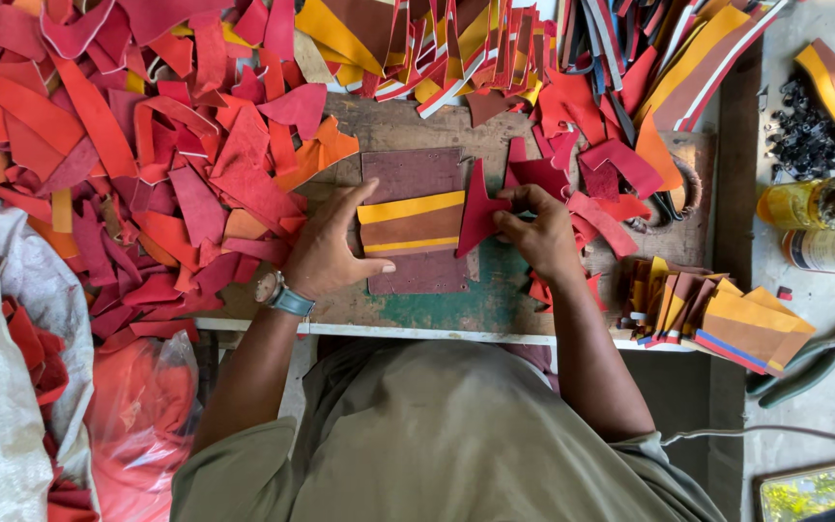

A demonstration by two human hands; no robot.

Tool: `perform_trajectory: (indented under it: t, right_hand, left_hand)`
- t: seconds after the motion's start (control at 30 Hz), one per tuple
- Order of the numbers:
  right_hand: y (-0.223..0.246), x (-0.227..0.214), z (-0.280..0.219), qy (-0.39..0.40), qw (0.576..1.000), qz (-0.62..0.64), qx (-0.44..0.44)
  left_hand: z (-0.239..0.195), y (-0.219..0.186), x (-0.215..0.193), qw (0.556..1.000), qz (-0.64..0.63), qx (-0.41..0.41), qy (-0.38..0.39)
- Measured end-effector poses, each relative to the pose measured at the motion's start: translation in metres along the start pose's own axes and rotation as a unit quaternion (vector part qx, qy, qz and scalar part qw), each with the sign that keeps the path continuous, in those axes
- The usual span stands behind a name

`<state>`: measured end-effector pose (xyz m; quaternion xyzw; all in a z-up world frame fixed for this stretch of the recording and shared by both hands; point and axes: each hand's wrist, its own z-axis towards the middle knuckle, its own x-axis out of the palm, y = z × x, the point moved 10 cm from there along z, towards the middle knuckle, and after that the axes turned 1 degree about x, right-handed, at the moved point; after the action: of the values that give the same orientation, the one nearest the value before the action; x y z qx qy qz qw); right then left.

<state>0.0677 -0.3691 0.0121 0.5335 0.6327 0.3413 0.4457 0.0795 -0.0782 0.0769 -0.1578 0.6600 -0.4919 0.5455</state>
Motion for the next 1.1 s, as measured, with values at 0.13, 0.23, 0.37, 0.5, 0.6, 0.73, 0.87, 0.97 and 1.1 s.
perform_trajectory:
  t: [0.13, 0.23, 0.37, 0.5, 0.6, 0.73, 0.87, 0.97, 1.1]
  right_hand:
    - [-0.019, -0.007, -0.001, -0.030, 0.999, -0.020, 0.033]
    - [-0.017, -0.007, -0.009, -0.010, 1.000, -0.016, 0.010]
    - [-0.010, -0.006, -0.013, 0.003, 1.000, -0.002, -0.021]
    - [-0.014, -0.007, -0.006, -0.024, 0.999, -0.016, 0.015]
    - [-0.009, -0.010, 0.002, -0.036, 0.999, -0.005, 0.014]
    - [-0.008, -0.010, 0.009, -0.019, 1.000, -0.002, 0.022]
    - [-0.008, -0.010, 0.011, -0.019, 1.000, -0.009, 0.018]
    - [-0.007, -0.010, 0.009, -0.022, 1.000, -0.016, 0.007]
    - [-0.007, -0.011, 0.004, -0.011, 1.000, -0.019, 0.009]
  left_hand:
    - [0.005, -0.004, 0.004, 0.998, 0.050, -0.016, 0.016]
    - [0.002, -0.002, 0.005, 0.999, 0.043, -0.003, 0.003]
    - [0.002, 0.004, 0.006, 0.999, 0.049, -0.005, 0.007]
    - [0.003, 0.002, 0.007, 0.999, 0.044, -0.004, 0.006]
    - [0.003, 0.002, 0.006, 0.999, 0.047, -0.010, 0.006]
    - [0.002, 0.001, 0.006, 0.999, 0.050, 0.003, 0.001]
    - [0.003, 0.003, 0.006, 0.999, 0.050, 0.002, 0.004]
    - [0.003, 0.002, 0.007, 0.999, 0.052, 0.004, 0.005]
    - [0.003, 0.002, 0.008, 0.999, 0.054, 0.004, 0.006]
